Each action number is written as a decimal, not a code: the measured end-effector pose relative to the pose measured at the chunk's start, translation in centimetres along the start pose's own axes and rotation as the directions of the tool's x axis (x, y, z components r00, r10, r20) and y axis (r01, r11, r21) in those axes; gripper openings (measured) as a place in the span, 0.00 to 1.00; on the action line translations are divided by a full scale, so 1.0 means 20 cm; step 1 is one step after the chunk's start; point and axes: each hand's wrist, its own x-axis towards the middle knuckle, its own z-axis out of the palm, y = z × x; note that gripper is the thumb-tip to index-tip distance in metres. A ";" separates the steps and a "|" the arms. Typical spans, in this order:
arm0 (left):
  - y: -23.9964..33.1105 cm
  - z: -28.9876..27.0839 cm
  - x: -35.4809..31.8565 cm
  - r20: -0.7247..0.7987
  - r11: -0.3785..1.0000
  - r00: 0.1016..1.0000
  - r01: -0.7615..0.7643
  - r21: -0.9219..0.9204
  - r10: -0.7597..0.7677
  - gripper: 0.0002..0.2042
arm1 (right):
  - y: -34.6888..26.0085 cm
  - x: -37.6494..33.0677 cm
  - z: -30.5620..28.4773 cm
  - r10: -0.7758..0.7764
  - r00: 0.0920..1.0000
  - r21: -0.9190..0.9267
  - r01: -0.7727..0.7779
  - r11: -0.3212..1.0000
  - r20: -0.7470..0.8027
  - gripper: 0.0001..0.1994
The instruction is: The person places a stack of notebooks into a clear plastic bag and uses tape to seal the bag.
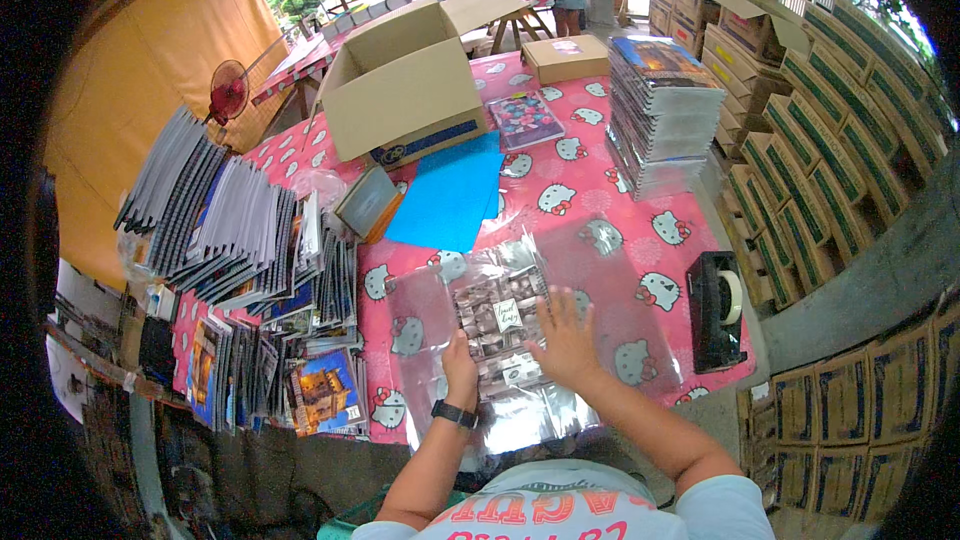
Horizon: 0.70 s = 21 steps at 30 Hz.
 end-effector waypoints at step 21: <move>0.02 -0.43 0.30 0.053 0.373 0.866 -0.268 0.888 0.497 0.15 | -0.03 0.03 0.03 -0.122 0.987 0.024 0.120 0.992 0.105 0.36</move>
